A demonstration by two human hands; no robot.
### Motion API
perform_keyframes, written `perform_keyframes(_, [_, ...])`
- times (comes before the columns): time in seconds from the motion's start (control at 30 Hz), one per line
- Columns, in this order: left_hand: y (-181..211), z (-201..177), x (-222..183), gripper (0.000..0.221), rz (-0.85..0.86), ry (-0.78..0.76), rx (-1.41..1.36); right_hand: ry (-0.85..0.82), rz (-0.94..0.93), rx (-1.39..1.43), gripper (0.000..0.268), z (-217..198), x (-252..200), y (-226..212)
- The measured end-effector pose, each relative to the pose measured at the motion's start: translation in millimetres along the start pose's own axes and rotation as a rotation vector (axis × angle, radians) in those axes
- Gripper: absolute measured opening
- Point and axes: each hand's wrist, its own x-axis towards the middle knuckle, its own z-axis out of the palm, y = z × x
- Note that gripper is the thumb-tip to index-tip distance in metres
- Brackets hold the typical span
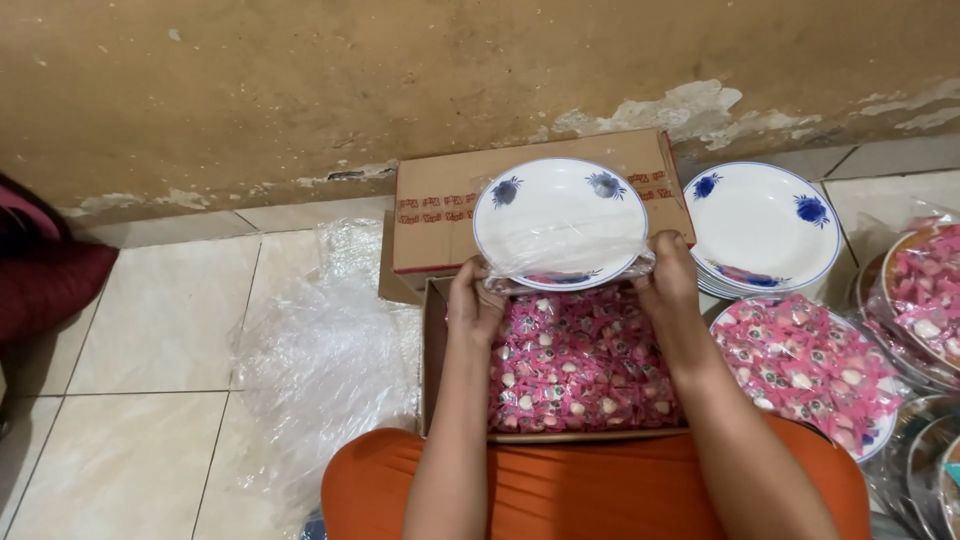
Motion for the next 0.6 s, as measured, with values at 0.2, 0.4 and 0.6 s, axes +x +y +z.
perform_keyframes(0.2, [26, 27, -56, 0.038, 0.393, -0.190, 0.428, -0.198, -0.144, -0.305, 0.031, 73, -84, -53])
perform_keyframes(0.4, [44, 15, -65, 0.017, 0.578, -0.225, 1.307, -0.278, -0.201, -0.643, 0.032, 67, -96, -58])
perform_keyframes(0.6, [27, 39, -62, 0.014, 0.329, 0.084, 0.710, -0.149, -0.195, -0.795, 0.024, 85, -110, -58])
